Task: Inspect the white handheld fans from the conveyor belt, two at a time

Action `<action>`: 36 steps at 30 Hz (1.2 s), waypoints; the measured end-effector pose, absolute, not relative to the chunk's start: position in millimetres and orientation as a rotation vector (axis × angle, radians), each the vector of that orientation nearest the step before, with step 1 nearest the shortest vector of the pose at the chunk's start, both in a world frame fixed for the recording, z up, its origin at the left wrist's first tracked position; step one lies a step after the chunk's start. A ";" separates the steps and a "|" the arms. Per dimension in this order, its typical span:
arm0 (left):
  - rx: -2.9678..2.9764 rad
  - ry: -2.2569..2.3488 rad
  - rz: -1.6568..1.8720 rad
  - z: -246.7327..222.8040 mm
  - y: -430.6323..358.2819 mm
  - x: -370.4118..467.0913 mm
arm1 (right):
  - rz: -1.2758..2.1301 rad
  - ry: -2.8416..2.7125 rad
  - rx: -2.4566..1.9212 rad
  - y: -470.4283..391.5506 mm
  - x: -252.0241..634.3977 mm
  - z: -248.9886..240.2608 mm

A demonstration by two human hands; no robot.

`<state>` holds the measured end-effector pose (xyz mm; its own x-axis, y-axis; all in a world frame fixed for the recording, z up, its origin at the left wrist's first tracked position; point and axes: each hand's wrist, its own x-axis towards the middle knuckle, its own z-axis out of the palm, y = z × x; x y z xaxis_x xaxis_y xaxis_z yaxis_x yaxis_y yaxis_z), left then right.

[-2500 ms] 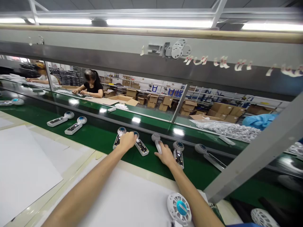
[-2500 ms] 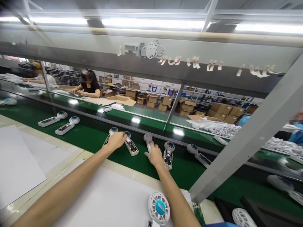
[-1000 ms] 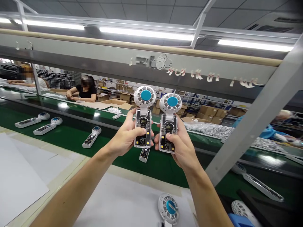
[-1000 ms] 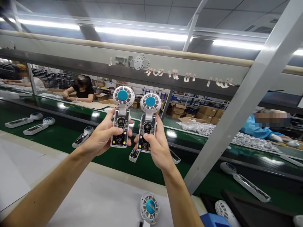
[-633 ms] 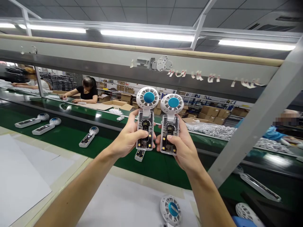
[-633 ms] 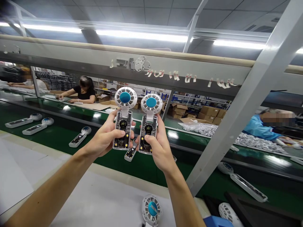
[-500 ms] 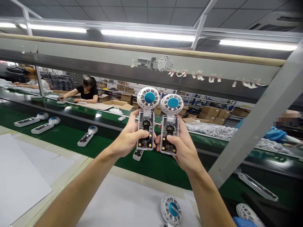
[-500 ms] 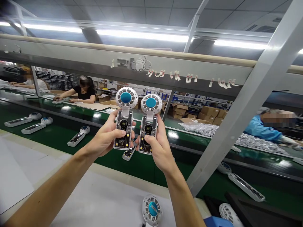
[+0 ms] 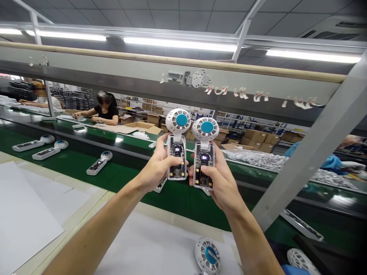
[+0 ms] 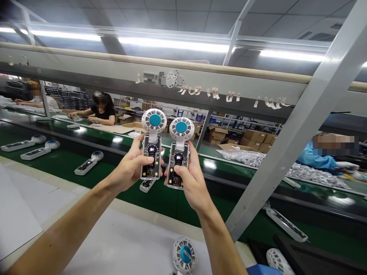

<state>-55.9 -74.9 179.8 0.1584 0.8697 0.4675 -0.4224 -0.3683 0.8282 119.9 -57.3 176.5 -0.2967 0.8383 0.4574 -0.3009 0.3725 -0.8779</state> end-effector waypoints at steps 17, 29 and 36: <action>1.354 0.489 1.483 181.6 -73.9 -58.4 | 1.327 -1.565 -0.479 -47.7 131.0 171.8; 1.278 0.512 1.486 185.3 -77.1 -57.8 | 1.247 -1.525 -0.521 -55.2 130.5 178.5; 1.315 0.509 1.471 180.8 -73.2 -57.2 | 1.251 -1.464 -0.537 -59.3 125.1 180.2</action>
